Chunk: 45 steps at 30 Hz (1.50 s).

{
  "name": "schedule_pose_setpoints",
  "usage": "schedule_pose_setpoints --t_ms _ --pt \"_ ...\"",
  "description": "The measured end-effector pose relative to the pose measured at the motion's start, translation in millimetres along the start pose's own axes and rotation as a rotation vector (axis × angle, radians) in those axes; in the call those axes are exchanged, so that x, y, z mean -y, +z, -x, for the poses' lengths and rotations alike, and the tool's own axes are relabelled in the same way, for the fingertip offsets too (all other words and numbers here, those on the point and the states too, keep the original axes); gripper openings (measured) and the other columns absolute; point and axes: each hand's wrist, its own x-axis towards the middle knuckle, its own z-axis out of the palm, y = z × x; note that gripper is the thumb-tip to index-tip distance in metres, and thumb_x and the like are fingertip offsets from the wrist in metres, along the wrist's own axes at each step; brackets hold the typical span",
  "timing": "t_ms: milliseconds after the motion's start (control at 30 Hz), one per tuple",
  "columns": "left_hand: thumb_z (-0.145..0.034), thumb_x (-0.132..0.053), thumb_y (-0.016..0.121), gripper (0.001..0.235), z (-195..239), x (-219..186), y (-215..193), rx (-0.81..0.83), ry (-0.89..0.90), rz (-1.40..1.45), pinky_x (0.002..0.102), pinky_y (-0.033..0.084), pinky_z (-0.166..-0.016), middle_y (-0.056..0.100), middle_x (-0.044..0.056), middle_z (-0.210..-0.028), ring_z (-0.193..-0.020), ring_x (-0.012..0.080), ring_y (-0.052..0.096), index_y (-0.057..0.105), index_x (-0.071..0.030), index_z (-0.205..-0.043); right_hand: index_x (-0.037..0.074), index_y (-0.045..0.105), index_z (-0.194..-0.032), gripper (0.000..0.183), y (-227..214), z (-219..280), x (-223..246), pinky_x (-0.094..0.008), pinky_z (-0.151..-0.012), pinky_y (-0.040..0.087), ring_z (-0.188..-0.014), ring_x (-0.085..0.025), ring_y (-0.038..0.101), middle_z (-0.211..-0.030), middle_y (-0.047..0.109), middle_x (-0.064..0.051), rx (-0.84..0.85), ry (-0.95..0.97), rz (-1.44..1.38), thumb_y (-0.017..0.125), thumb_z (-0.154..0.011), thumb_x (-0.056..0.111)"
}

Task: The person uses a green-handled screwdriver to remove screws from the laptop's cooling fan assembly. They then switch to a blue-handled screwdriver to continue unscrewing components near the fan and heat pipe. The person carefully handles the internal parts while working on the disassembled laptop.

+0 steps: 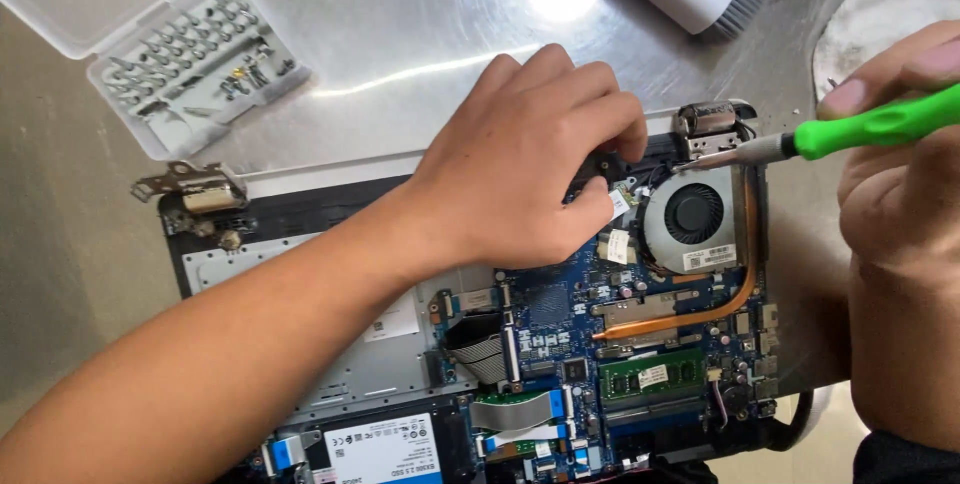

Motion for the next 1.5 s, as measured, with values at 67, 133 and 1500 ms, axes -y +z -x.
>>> schedule_pose_setpoints --t_ms 67,133,1500 --pt "-0.079 -0.019 0.061 0.015 -0.4 -0.3 1.9 0.014 0.003 -0.018 0.043 0.035 -0.079 0.057 -0.002 -0.094 -0.092 0.0253 0.049 0.06 -0.018 -0.094 -0.009 0.035 -0.126 0.051 9.8 -7.6 14.5 -0.034 -0.065 0.04 -0.074 -0.032 0.056 -0.103 0.046 -0.028 -0.006 -0.048 -0.009 0.028 -0.12 0.041" --pt "-0.08 -0.022 0.062 0.013 -0.8 -0.9 2.3 0.027 0.006 -0.037 0.043 0.035 -0.079 0.056 -0.002 -0.094 -0.093 0.0252 0.049 0.061 -0.018 -0.092 -0.012 0.037 -0.12 0.05 11.9 -15.5 22.7 -0.035 -0.059 0.038 -0.071 -0.033 0.059 -0.101 0.045 -0.026 -0.013 -0.096 -0.018 0.032 -0.118 0.037" --pt "-0.084 -0.021 0.066 0.009 0.5 -0.7 0.6 -0.001 0.059 -0.067 0.045 0.034 -0.077 0.054 0.0 -0.1 -0.096 0.0275 0.046 0.061 -0.018 -0.091 0.024 0.04 -0.138 0.045 -0.4 -9.7 87.2 -0.021 -0.099 0.075 -0.118 -0.021 0.079 -0.131 0.057 -0.013 0.352 0.171 -0.1 0.064 -0.103 0.01"
